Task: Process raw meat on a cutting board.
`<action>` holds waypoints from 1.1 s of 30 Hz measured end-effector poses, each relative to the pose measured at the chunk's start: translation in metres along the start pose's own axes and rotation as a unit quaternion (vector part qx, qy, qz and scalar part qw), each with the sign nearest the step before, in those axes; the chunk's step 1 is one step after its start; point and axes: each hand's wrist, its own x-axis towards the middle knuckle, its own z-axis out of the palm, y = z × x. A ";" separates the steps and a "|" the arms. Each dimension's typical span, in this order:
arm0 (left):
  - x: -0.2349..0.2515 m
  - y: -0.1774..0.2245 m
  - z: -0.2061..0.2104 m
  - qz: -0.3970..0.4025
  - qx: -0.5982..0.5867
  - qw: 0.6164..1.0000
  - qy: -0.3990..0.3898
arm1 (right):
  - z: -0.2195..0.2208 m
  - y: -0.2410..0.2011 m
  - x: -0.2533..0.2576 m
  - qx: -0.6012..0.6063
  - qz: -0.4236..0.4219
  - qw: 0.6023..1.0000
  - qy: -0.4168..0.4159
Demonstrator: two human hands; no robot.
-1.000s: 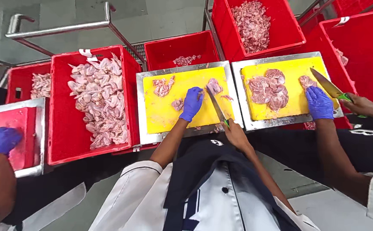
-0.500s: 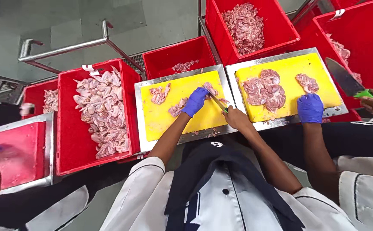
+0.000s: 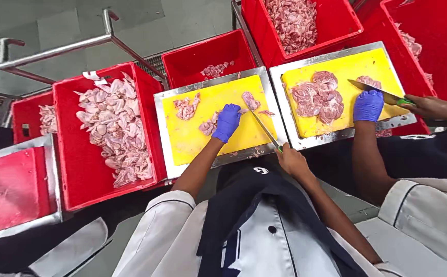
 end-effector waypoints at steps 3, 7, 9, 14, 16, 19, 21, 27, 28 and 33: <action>-0.021 0.002 -0.003 -0.050 -0.035 0.998 -0.002 | 0.000 -0.005 -0.008 -0.006 -0.012 1.000 0.027; -0.022 -0.007 0.000 -0.005 -0.064 0.997 0.039 | -0.006 -0.034 -0.017 -0.007 -0.055 0.998 0.030; -0.017 -0.014 0.003 0.028 -0.086 0.996 0.017 | -0.008 -0.050 -0.013 -0.012 -0.065 0.998 0.015; -0.013 -0.026 0.001 0.084 -0.096 0.992 -0.023 | -0.006 -0.110 0.043 0.053 -0.084 0.995 0.019; -0.010 -0.028 -0.001 0.095 -0.075 0.992 -0.024 | -0.010 -0.126 0.051 0.049 -0.079 0.995 0.026; -0.015 -0.025 -0.010 0.046 0.031 0.998 0.008 | 0.004 -0.101 0.038 0.053 -0.067 0.996 0.025; -0.020 -0.020 -0.025 -0.050 0.098 0.994 -0.005 | 0.019 -0.064 0.023 0.075 -0.060 0.995 0.006; 0.022 -0.021 -0.031 0.054 -0.009 0.998 0.020 | 0.047 0.018 0.000 0.185 -0.061 0.981 -0.005; 0.037 -0.019 -0.023 0.116 -0.041 0.992 0.005 | 0.050 0.022 -0.007 0.192 -0.050 0.980 0.007; 0.061 -0.005 -0.011 0.188 -0.045 0.979 -0.063 | 0.050 0.024 -0.022 0.190 -0.007 0.979 0.073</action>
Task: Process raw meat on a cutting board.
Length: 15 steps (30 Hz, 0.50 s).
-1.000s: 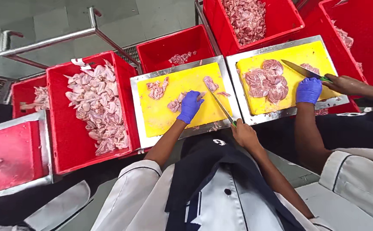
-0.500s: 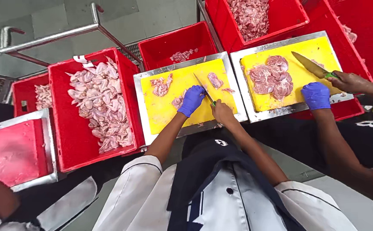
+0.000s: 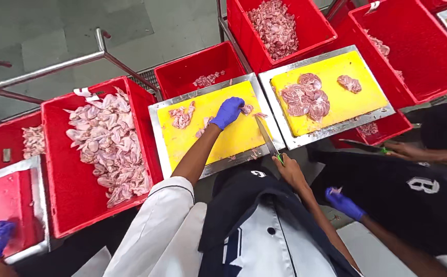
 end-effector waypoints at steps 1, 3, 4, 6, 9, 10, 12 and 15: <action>-0.009 0.000 -0.002 -0.031 0.019 0.999 -0.007 | 0.000 -0.005 0.000 0.000 -0.003 1.000 0.023; -0.039 0.004 -0.001 -0.103 0.044 0.994 -0.006 | -0.001 -0.020 -0.001 -0.007 -0.007 0.999 0.044; -0.054 0.006 0.000 -0.132 0.047 0.990 0.004 | -0.003 -0.030 0.000 -0.018 -0.008 0.999 0.041; -0.076 0.007 0.006 -0.162 0.032 0.985 0.046 | -0.006 -0.051 0.002 -0.060 -0.015 0.998 0.021; -0.084 0.009 0.012 -0.179 0.006 0.980 0.082 | -0.006 -0.078 0.004 -0.134 -0.042 0.990 -0.026; -0.082 0.010 0.011 -0.183 0.002 0.980 0.079 | -0.007 -0.086 0.005 -0.151 -0.050 0.987 -0.037; -0.080 0.009 0.008 -0.182 -0.004 0.981 0.063 | -0.008 -0.100 0.008 -0.174 -0.062 0.982 -0.050; -0.081 0.004 0.007 -0.176 -0.020 0.983 0.052 | -0.001 -0.120 0.019 -0.174 -0.062 0.980 -0.071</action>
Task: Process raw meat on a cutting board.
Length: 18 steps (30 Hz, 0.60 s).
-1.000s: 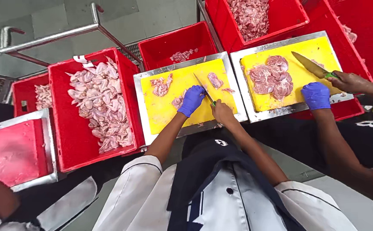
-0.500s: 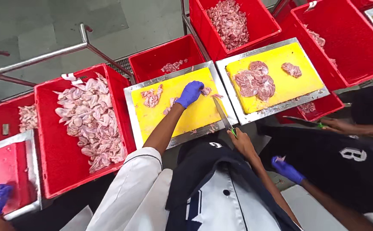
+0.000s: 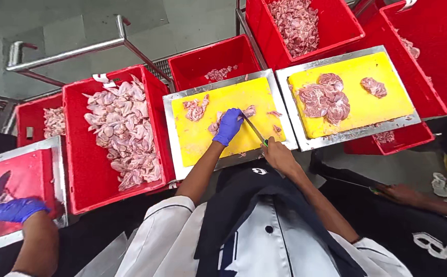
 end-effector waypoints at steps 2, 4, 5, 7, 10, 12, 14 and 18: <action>0.001 -0.003 -0.001 0.001 0.000 1.000 -0.013 | 0.006 -0.017 0.022 0.026 0.001 1.000 0.004; 0.004 -0.005 -0.003 0.009 -0.011 1.000 -0.023 | 0.007 -0.036 0.047 0.045 0.000 0.999 0.019; 0.003 -0.007 -0.004 0.022 -0.016 0.999 -0.029 | 0.006 -0.045 0.057 0.050 -0.003 0.998 0.026; 0.001 -0.011 -0.004 0.063 -0.014 0.996 -0.059 | 0.000 -0.057 0.070 0.052 -0.008 0.998 0.032; -0.013 -0.002 -0.001 0.119 -0.019 0.983 -0.139 | -0.002 -0.049 0.075 0.063 -0.026 0.997 0.028; -0.016 0.000 -0.001 0.115 -0.037 0.984 -0.130 | 0.005 -0.030 0.070 0.081 -0.051 0.994 0.050; -0.012 0.008 -0.007 0.067 -0.058 0.994 -0.057 | 0.007 -0.012 0.050 0.098 -0.052 0.989 0.097; 0.007 0.015 0.000 0.037 -0.055 0.997 0.037 | -0.001 0.018 -0.001 0.049 0.013 0.995 0.087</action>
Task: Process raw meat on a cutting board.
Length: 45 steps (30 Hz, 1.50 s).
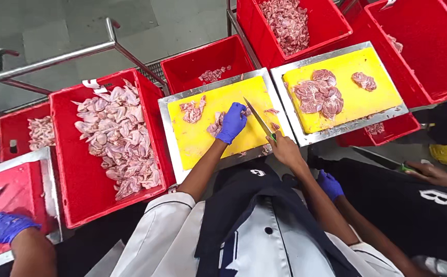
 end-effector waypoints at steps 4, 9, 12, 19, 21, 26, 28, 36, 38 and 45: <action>0.015 -0.003 0.011 0.001 0.034 0.998 -0.052 | -0.012 0.004 -0.008 -0.046 0.027 0.996 -0.069; 0.021 -0.015 0.012 0.038 0.033 0.996 -0.076 | 0.012 -0.044 0.053 0.015 0.019 0.999 -0.041; 0.019 -0.012 0.010 0.025 0.021 0.997 -0.065 | 0.008 -0.067 0.075 0.005 0.015 0.999 -0.040; 0.012 0.015 0.015 -0.107 -0.008 0.994 0.000 | 0.026 -0.001 0.020 0.010 0.027 0.998 -0.058; -0.006 0.013 -0.005 -0.122 -0.032 0.992 0.023 | 0.025 0.008 0.013 0.005 0.022 0.997 -0.068; -0.085 -0.030 -0.041 -0.197 0.019 0.967 0.159 | 0.024 0.017 0.016 0.009 0.022 0.997 -0.074; -0.097 -0.044 -0.036 -0.227 0.029 0.960 0.159 | 0.025 0.019 0.016 0.017 0.019 0.996 -0.081; -0.037 -0.004 0.002 -0.233 0.129 0.963 0.049 | 0.023 0.021 0.027 0.039 0.001 0.995 -0.088; -0.041 -0.004 0.014 -0.178 0.166 0.969 0.046 | 0.022 0.023 0.030 0.039 -0.006 0.995 -0.088; -0.076 -0.016 0.021 -0.049 0.181 0.982 0.029 | 0.020 0.028 0.027 0.065 -0.015 0.993 -0.095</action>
